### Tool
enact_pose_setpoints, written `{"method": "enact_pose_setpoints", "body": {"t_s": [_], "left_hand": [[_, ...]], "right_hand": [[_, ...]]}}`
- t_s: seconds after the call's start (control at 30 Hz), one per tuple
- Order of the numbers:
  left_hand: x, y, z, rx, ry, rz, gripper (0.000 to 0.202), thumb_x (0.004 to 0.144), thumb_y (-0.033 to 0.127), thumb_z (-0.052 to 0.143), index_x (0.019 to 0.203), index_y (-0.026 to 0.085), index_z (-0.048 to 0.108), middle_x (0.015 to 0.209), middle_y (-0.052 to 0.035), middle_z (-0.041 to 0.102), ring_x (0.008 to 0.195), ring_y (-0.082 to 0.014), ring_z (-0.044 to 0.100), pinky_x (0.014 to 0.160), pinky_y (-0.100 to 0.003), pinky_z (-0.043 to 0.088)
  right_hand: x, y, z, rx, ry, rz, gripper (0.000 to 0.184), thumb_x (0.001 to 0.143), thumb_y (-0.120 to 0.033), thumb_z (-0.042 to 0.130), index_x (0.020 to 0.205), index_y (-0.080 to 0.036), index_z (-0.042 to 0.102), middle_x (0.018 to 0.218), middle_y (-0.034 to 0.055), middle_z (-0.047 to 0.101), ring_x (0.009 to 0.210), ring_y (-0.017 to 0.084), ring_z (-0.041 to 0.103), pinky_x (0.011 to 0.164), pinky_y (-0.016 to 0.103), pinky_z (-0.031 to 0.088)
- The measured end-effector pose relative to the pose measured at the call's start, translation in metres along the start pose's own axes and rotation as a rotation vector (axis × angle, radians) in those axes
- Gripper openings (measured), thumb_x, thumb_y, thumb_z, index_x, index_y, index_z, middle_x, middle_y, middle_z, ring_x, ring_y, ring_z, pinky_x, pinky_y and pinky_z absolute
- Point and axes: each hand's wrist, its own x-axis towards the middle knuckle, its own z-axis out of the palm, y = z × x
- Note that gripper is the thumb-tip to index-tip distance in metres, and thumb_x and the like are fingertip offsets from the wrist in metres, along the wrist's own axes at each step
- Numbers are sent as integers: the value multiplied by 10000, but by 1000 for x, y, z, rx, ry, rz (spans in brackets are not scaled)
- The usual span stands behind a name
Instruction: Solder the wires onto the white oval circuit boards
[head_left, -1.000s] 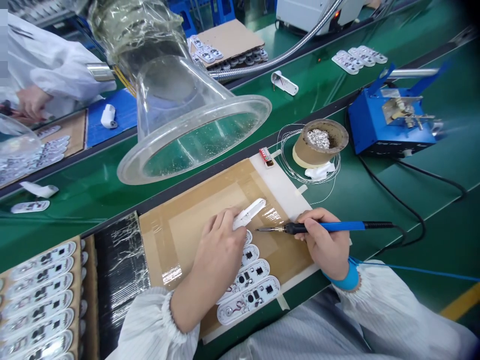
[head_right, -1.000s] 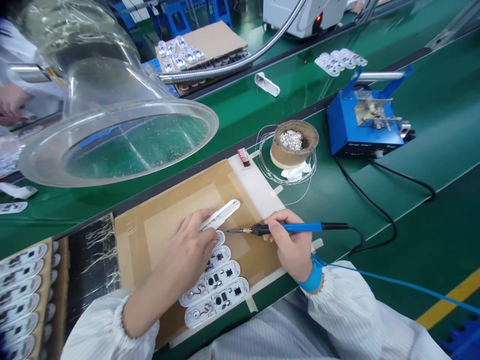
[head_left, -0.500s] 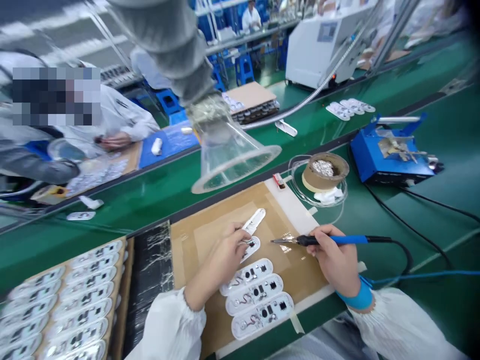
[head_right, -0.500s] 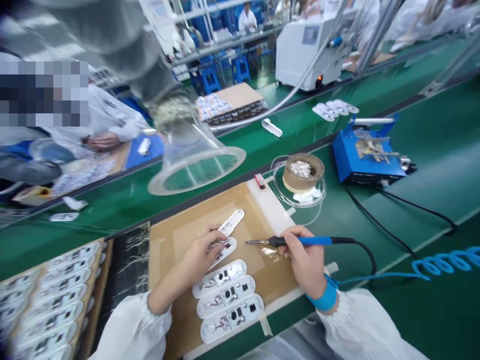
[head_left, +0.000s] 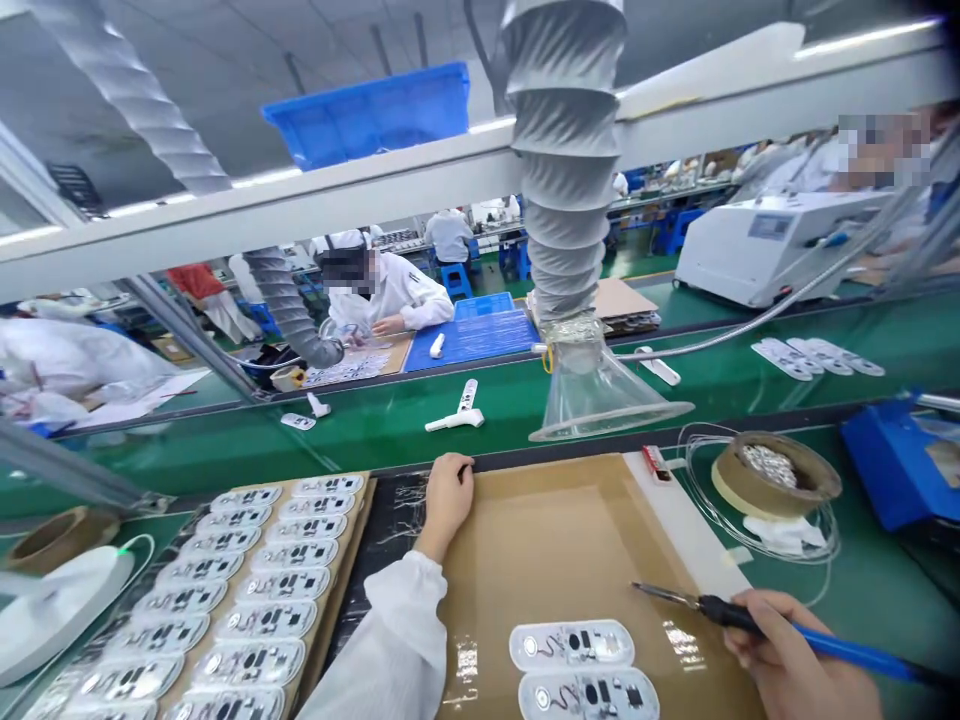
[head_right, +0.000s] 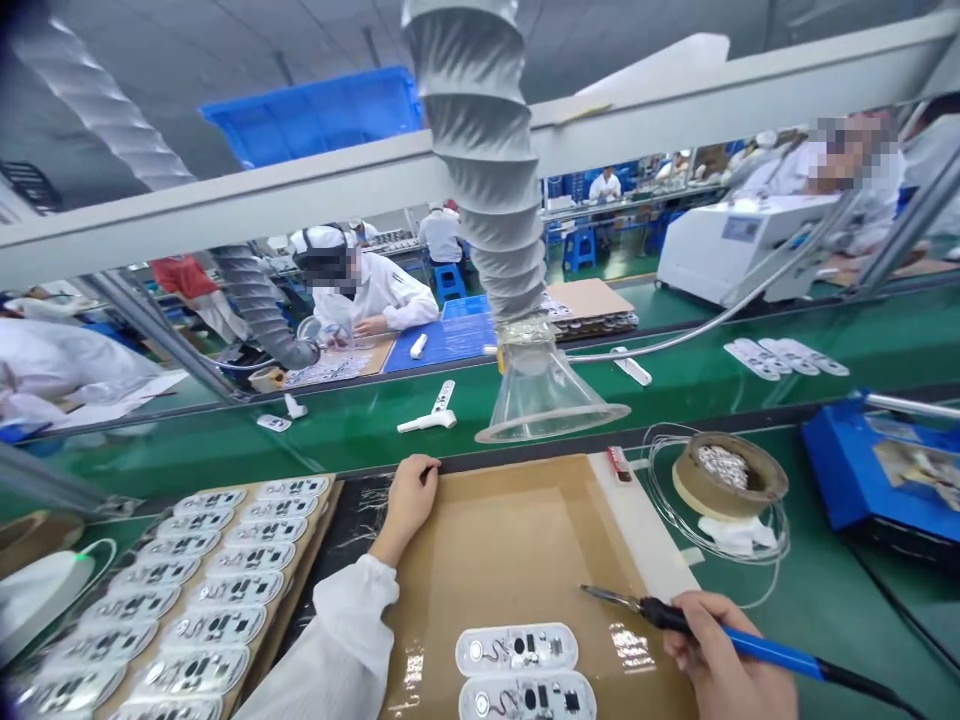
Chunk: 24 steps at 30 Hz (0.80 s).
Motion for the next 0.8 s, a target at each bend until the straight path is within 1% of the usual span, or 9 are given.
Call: {"method": "enact_pose_setpoints", "body": {"t_s": [0.1, 0.3, 0.37, 0.43, 0.5, 0.57, 0.63, 0.7, 0.8], "left_hand": [[0, 1, 0, 16, -21, 3, 194, 1049, 345, 702, 992, 162, 728, 1049, -53, 754, 1065, -212, 723, 1017, -457, 598], [2, 2, -1, -17, -91, -25, 187, 1053, 352, 689, 1026, 174, 738, 1121, -65, 761, 1143, -227, 706, 1088, -483, 556], [3, 4, 0, -37, -115, -31, 147, 1043, 313, 689, 1028, 177, 743, 1127, -65, 767, 1173, -236, 697, 1120, -497, 531], [4, 6, -1, -55, -135, -34, 106, 1025, 227, 661, 1021, 179, 755, 1126, -76, 779, 1200, -255, 688, 1150, -508, 508], [6, 8, -2, -68, -150, -37, 167, 998, 157, 605, 1004, 183, 769, 1125, -97, 791, 1218, -285, 680, 1171, -509, 494], [8, 12, -5, -79, -159, -44, 236, 981, 138, 547, 1008, 183, 777, 1144, -122, 791, 1227, -315, 677, 1178, -508, 494], [6, 20, -9, -88, -167, -51, 282, 976, 137, 504, 1059, 168, 772, 1204, -150, 770, 1240, -333, 678, 1174, -524, 503], [-5, 36, -15, -104, -198, -25, 321, 984, 150, 488, 1162, 156, 755, 1289, -166, 736, 1266, -333, 676, 1172, -537, 511], [-47, 74, -28, -154, -321, 118, 335, 1015, 288, 576, 1304, 210, 727, 1368, -123, 718, 1299, -308, 676, 1176, -521, 528]], "right_hand": [[1, 1, -1, -22, -16, -21, 376, 659, -515, 977, 716, -214, 759, 609, 57, 658, 454, 232, 609, 360, 334, 515], [-1, -8, 4, 50, 15, 19, 316, 712, -433, 943, 725, -182, 752, 562, 32, 653, 478, 175, 620, 425, 251, 476], [-1, -11, 8, 65, -1, -13, 295, 725, -397, 923, 705, -170, 735, 537, 29, 643, 458, 163, 606, 417, 235, 440], [-1, -14, 10, 70, -11, -30, 285, 725, -387, 899, 692, -165, 725, 503, 26, 627, 436, 158, 592, 419, 239, 440], [0, -15, 12, 63, -2, -39, 266, 723, -374, 881, 695, -169, 713, 502, 20, 625, 443, 154, 592, 429, 240, 448], [1, -15, 13, 62, 14, -50, 273, 716, -387, 869, 701, -179, 693, 498, 6, 614, 445, 150, 587, 425, 235, 441], [2, -14, 14, 67, 27, -59, 305, 708, -416, 871, 704, -190, 666, 492, -9, 599, 439, 143, 575, 417, 230, 432], [3, -13, 16, 74, 31, -62, 330, 706, -436, 877, 712, -200, 647, 491, -21, 592, 437, 139, 567, 415, 228, 430], [4, -12, 18, 88, 33, -60, 345, 712, -456, 877, 727, -210, 636, 487, -31, 585, 439, 137, 565, 416, 225, 425]]}}
